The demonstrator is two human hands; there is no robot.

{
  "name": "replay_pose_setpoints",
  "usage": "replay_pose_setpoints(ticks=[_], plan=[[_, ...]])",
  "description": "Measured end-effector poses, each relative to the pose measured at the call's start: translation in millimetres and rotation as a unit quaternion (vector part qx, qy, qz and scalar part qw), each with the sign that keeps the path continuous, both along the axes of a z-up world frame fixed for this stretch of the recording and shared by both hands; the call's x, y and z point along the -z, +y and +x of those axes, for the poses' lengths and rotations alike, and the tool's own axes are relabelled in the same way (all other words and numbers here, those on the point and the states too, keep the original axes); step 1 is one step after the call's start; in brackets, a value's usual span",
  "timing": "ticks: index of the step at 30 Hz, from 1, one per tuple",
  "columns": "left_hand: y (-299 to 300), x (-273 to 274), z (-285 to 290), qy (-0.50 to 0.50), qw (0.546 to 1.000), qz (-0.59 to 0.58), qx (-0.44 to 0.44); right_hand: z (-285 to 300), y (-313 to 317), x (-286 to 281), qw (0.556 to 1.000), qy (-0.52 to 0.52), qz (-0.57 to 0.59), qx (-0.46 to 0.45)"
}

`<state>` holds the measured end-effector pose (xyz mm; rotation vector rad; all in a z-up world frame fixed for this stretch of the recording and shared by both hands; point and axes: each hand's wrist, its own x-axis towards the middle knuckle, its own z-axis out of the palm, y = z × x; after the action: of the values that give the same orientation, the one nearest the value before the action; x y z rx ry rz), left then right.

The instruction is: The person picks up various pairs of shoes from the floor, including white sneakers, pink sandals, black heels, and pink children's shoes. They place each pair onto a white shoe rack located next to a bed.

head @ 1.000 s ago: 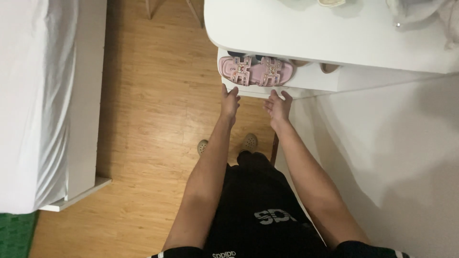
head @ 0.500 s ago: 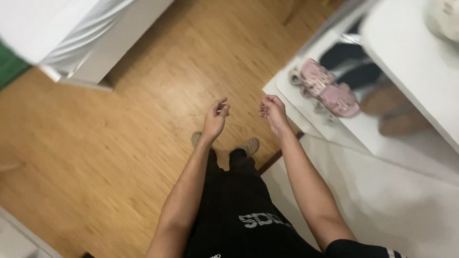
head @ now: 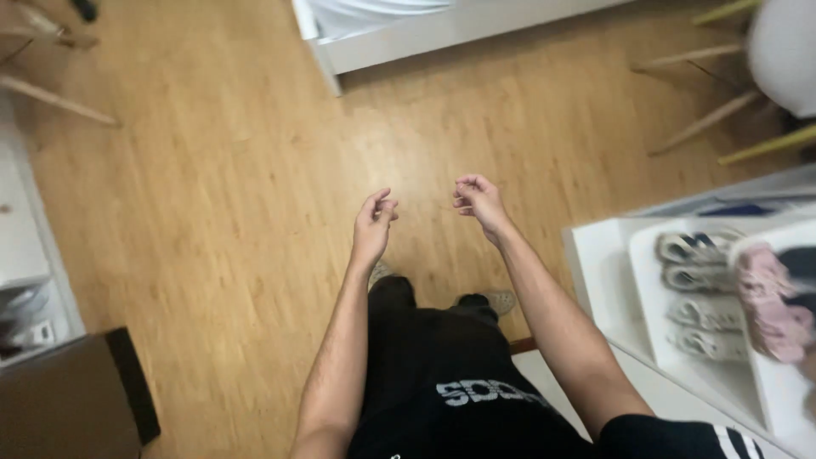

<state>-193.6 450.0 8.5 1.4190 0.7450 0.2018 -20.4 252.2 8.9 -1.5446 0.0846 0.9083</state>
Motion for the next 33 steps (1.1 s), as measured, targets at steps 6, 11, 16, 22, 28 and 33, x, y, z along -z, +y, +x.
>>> replay_pose_setpoints(ticks=[6, 11, 16, 22, 28, 33], plan=[[150.0, -12.4, -71.4, -0.018, 0.991, 0.019, -0.13, -41.4, 180.6, -22.0, 0.995, -0.01, 0.013, -0.096], [236.7, -23.6, -109.6, 0.001, 0.984, -0.003, -0.178, -58.9, 296.9, -41.8, 0.982, -0.037, 0.008, -0.186], [313.0, 2.6, -125.5, -0.055, 0.973, 0.011, -0.224, -63.7, 400.0, -47.1, 0.968, -0.04, 0.025, -0.245], [437.6, -0.1, -114.0, -0.028, 0.972, -0.003, -0.235, -49.8, 532.5, -26.5, 0.964, -0.033, 0.013, -0.262], [582.1, 5.7, -109.1, 0.002, 0.971, -0.003, -0.237, -27.1, 688.1, -25.5, 0.971, -0.029, -0.014, -0.238], [695.2, -24.8, -94.9, -0.042, 0.962, 0.039, -0.267, -13.1, 819.8, -65.1, 0.954, -0.072, 0.01, -0.29]])
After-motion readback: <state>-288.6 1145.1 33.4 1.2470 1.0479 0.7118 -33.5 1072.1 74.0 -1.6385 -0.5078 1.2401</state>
